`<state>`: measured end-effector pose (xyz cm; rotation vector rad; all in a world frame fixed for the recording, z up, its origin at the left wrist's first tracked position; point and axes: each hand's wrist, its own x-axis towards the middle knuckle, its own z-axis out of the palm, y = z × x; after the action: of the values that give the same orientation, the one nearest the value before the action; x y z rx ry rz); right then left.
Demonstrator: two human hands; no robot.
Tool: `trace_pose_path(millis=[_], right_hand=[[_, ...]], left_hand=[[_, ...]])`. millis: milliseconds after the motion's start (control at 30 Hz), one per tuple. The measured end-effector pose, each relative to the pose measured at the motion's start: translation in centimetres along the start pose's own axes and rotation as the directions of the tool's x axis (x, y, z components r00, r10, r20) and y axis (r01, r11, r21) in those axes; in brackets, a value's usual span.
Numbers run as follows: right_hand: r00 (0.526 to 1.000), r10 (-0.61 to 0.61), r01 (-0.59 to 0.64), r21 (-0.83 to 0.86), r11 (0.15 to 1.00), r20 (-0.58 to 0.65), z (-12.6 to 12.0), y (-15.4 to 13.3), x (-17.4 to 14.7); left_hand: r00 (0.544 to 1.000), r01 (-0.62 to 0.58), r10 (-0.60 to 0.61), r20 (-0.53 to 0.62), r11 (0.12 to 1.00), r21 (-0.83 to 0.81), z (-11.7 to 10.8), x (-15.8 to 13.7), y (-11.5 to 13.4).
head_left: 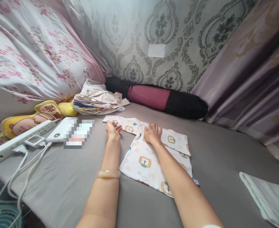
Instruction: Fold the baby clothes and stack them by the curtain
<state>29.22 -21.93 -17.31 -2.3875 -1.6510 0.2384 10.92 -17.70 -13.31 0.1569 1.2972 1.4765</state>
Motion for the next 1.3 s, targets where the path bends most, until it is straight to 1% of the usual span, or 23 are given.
trace_pose_path(millis=[67,100,167,200,233,300,333,400,433,500,633,733,800,867,967,1000,1033,1100,1167,1200,1233,1267,1300], right_hand=[[1.0,-0.007,0.007,0.018,1.0,-0.025,-0.3,-0.3,-0.2],[0.998,-0.037,0.039,0.024,0.999,-0.058,-0.5,-0.7,-0.4],[0.977,-0.169,0.174,0.026,0.984,-0.13,-0.9,-1.9,-1.0],[0.954,-0.265,0.271,0.027,0.962,-0.142,-1.0,-2.7,-1.3],[0.925,-0.359,0.365,0.035,0.93,-0.126,-1.1,-3.7,-1.7],[0.858,-0.514,0.514,0.077,0.855,-0.021,-1.0,-5.8,-2.4],[0.82,-0.572,0.567,0.093,0.818,0.024,-0.9,-6.9,-2.7],[0.767,-0.633,0.623,0.116,0.774,0.104,-0.4,-8.9,-2.9],[0.752,-0.645,0.634,0.122,0.764,0.134,-0.1,-9.7,-2.9],[0.738,-0.651,0.638,0.133,0.759,0.179,0.3,-11.0,-2.6],[0.738,-0.644,0.623,0.163,0.765,0.201,0.9,-12.1,-1.4],[0.75,-0.639,0.599,0.233,0.766,0.173,1.0,-12.1,-0.8],[0.757,-0.641,0.586,0.304,0.751,0.124,1.1,-11.9,-0.6],[0.746,-0.662,0.595,0.371,0.713,0.075,1.0,-11.7,-0.5],[0.718,-0.693,0.606,0.431,0.669,0.066,0.5,-10.9,-0.5],[0.725,-0.686,0.599,0.436,0.671,0.061,0.2,-10.5,-0.4],[0.746,-0.664,0.585,0.431,0.687,0.046,-0.1,-9.9,-0.3],[0.825,-0.566,0.523,0.396,0.755,-0.01,-0.8,-8.4,0.0],[0.91,-0.411,0.405,0.33,0.853,-0.054,-1.5,-6.4,0.4],[0.941,-0.334,0.334,0.287,0.898,-0.05,-1.9,-5.4,0.5],[0.962,-0.27,0.271,0.241,0.932,-0.037,-2.1,-4.3,0.6],[0.973,-0.231,0.228,0.197,0.953,-0.012,-2.4,-3.3,0.6],[0.976,-0.219,0.214,0.157,0.964,0.016,-2.5,-2.5,0.5]], left_hand=[[0.999,-0.038,0.038,-0.029,0.999,-0.033,0.1,0.2,-0.1],[0.996,-0.072,0.07,-0.048,0.996,-0.043,0.1,0.3,-0.1],[0.986,-0.152,0.148,-0.083,0.987,-0.046,0.0,0.7,-0.1],[0.979,-0.185,0.18,-0.098,0.982,-0.044,-0.1,0.9,-0.1],[0.972,-0.211,0.206,-0.114,0.977,-0.04,-0.2,1.1,0.0],[0.96,-0.244,0.236,-0.151,0.969,-0.033,-0.5,1.5,0.1],[0.954,-0.253,0.245,-0.171,0.967,-0.03,-0.6,1.6,0.2],[0.947,-0.263,0.253,-0.198,0.964,-0.026,-0.9,1.7,0.3],[0.946,-0.263,0.253,-0.201,0.964,-0.027,-1.0,1.8,0.4],[0.954,-0.243,0.232,-0.191,0.97,-0.032,-1.1,1.7,0.5],[0.977,-0.163,0.155,-0.149,0.985,-0.049,-0.9,1.4,0.6],[0.983,-0.145,0.139,-0.122,0.989,-0.04,-0.7,1.2,0.4],[0.985,-0.153,0.149,-0.09,0.987,-0.04,-0.5,1.2,0.4],[0.991,-0.133,0.131,-0.029,0.987,-0.084,-0.3,1.2,0.4],[0.996,-0.02,0.036,0.085,0.984,-0.177,0.1,1.2,0.5],[0.994,0.014,0.008,0.108,0.981,-0.195,0.2,1.2,0.6],[0.993,0.032,-0.007,0.121,0.978,-0.206,0.2,1.2,0.6],[0.99,0.031,0.001,0.138,0.973,-0.229,0.4,1.1,0.7],[0.984,0.011,0.037,0.173,0.964,-0.265,0.5,1.0,0.7],[0.978,0.005,0.054,0.201,0.959,-0.284,0.6,0.9,0.7],[0.97,0.0,0.073,0.231,0.953,-0.303,0.7,0.7,0.6],[0.961,-0.004,0.093,0.262,0.947,-0.32,0.8,0.5,0.6],[0.949,-0.01,0.114,0.292,0.941,-0.337,0.8,0.3,0.7]])
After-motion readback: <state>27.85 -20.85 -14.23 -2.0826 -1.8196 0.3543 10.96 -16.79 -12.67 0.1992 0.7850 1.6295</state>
